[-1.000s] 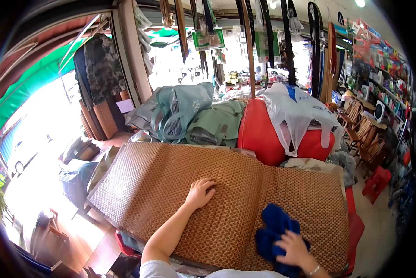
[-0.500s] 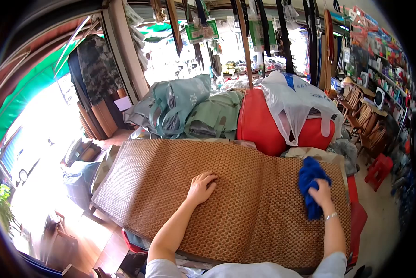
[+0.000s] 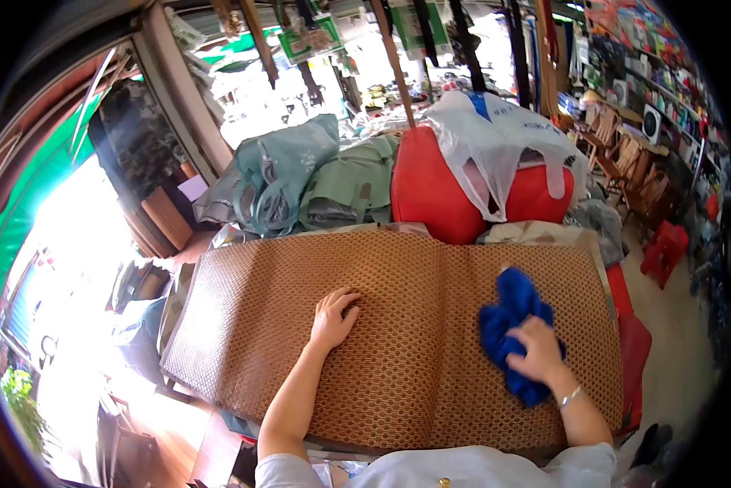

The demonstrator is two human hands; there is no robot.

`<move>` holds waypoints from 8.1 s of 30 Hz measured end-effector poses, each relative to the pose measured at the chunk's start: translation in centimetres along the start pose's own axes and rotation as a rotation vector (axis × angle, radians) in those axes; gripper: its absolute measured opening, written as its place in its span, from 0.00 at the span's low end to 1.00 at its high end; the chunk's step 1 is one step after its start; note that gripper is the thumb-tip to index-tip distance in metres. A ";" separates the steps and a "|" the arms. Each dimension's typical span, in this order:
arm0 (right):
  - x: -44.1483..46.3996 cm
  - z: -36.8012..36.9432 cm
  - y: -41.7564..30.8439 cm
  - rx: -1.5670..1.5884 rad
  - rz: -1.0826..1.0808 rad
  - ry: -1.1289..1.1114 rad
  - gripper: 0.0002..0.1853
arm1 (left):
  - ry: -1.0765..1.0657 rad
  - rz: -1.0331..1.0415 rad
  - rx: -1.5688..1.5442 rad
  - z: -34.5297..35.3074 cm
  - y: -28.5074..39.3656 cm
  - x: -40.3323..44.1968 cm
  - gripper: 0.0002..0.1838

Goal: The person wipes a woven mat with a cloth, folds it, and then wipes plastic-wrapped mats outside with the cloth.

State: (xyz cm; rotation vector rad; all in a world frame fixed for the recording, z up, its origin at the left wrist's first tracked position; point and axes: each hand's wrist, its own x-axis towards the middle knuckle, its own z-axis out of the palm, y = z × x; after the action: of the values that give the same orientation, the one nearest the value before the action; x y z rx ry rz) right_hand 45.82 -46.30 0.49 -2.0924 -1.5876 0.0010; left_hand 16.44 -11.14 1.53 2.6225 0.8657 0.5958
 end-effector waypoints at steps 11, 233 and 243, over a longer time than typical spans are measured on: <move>-7.8 -1.8 -2.6 0.123 -0.118 -0.118 0.25 | -0.001 -0.002 -0.022 0.2 -0.4 0.2 0.20; -9.9 -4.0 4.2 -0.158 0.409 0.301 0.22 | 0.119 0.108 -0.108 0.7 -1.7 0.5 0.14; -13.6 -1.6 -5.5 -0.352 0.367 0.178 0.28 | 0.133 0.123 -0.152 0.8 -1.4 0.8 0.12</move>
State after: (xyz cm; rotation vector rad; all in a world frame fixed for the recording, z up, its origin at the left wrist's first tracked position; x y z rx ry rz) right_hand 37.02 -58.19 0.03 -2.5465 -1.1453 -0.3503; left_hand 16.71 -9.73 0.44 2.5333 0.6706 0.8424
